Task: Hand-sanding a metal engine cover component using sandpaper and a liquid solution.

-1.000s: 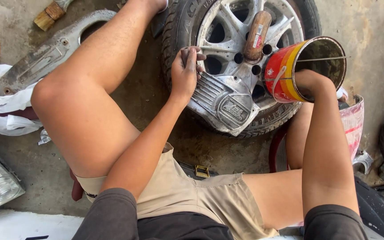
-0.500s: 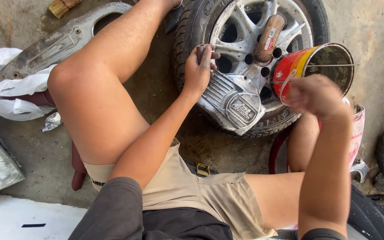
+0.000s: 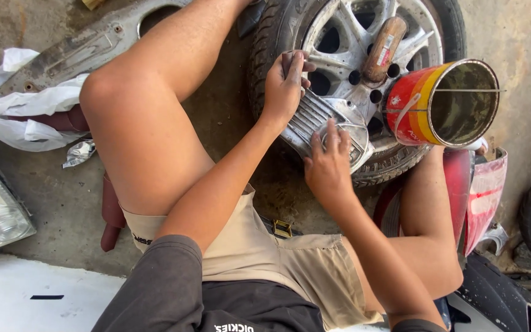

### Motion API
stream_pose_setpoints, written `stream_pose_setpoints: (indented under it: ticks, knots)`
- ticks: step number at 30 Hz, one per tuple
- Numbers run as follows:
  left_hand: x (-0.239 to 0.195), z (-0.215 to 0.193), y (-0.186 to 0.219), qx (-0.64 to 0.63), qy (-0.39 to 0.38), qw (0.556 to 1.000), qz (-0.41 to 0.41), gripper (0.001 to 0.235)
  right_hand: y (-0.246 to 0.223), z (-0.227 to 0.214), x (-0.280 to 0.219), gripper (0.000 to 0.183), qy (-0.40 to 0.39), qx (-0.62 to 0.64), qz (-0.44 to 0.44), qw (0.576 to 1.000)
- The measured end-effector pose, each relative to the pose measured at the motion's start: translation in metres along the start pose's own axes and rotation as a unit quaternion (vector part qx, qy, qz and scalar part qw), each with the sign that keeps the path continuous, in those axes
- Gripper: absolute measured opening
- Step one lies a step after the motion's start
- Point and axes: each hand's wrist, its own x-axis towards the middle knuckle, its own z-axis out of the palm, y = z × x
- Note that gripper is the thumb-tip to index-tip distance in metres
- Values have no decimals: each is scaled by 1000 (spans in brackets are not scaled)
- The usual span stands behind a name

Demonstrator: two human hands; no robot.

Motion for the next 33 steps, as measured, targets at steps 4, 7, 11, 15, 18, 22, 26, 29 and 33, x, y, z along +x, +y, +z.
stream_pose_setpoints:
  ticks: [4,7,11,15,18,22,26,29,33]
  knots:
    - [-3,-1,1,6,3,1000,10,26,-8,-10,-5,51,42,77,12,996]
    - [-2,-4,2,2,1,1000,13,29,4,-7,-4,28,92,94,20,991]
    - [-3,1,4,10,5,1000,6,33,8,-7,-7,44,78,159,66,982]
    - [-2,1,-7,1,-7,1000,12,27,-4,-1,-5,65,55,124,65,989]
    - [-6,-3,-2,20,-5,1000,4,30,4,-59,8,45,-38,272,95,957]
    - [-6,-4,5,41,-22,999,-9,33,101,-104,9,15,84,349,252,899]
    - [-5,5,2,47,-17,998,-26,32,248,-60,30,17,113,248,305,912]
    - [-10,9,-2,44,-17,998,-38,32,280,-39,50,34,-118,256,400,872]
    - [-6,1,-5,43,-7,999,-32,32,294,-3,64,67,-189,81,414,887]
